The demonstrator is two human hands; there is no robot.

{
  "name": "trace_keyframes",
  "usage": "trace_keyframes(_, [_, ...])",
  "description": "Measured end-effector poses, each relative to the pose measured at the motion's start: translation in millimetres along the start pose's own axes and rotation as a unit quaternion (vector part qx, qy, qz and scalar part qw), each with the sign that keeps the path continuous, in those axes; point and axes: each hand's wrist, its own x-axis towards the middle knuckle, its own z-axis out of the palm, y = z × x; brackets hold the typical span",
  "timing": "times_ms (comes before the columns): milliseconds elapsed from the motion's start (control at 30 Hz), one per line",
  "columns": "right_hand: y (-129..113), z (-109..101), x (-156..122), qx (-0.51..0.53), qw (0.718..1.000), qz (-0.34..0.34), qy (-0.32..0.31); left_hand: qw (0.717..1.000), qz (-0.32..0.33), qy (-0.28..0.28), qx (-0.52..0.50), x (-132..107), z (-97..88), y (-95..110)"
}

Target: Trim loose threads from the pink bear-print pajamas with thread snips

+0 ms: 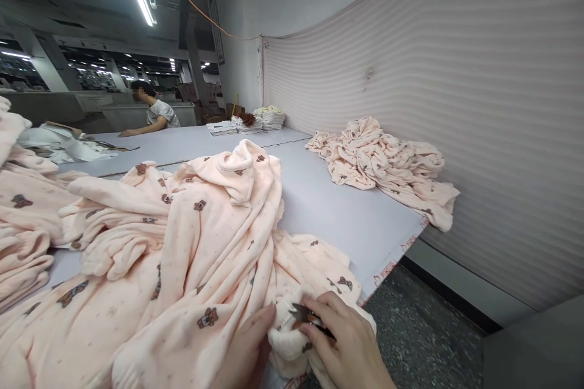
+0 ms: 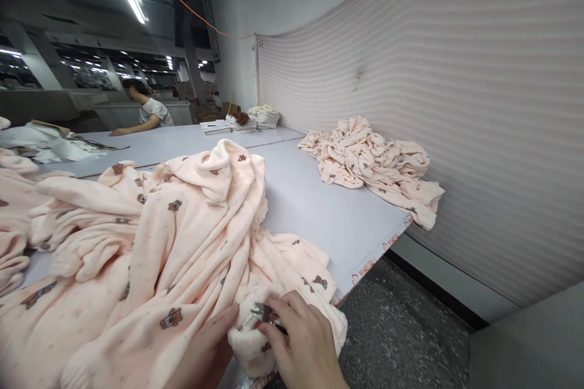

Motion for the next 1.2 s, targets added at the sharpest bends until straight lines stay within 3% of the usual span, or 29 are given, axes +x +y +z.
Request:
trace_keyframes(233, [6.2,-5.4,0.8,0.109,0.992,0.056,-0.014,0.998,-0.051,0.027,-0.028,4.0,-10.8,2.1])
trace_keyframes(367, [-1.0,-4.9,-0.8,0.106,0.993,0.046,-0.025,0.998,-0.062,-0.008,-0.018,4.3,-14.9,0.2])
trace_keyframes(633, [4.4,-2.0,5.4,0.143,0.987,0.071,-0.025,0.998,-0.055,-0.023,0.009,3.0,-9.2,6.4])
trace_keyframes(800, [-0.4,-8.0,6.5,0.091,0.994,0.042,-0.039,0.997,-0.061,-0.050,-0.023,5.7,-16.9,3.9])
trace_keyframes(933, [3.3,-0.2,1.7,0.139,0.988,0.063,0.002,0.996,0.004,0.031,-0.084,11.6,-31.2,28.8])
trace_keyframes(1000, [7.2,14.4,-6.8,0.140,0.987,0.072,-0.043,0.990,0.053,0.061,-0.116,16.2,-40.7,50.9])
trace_keyframes(1100, [16.1,45.0,-18.3,0.026,0.991,0.061,-0.117,0.982,0.108,0.034,-0.151,20.6,-58.3,82.5])
trace_keyframes(1200, [29.5,63.5,-16.3,-0.032,0.994,0.053,-0.087,0.977,0.137,0.060,-0.155,16.3,-79.0,104.8])
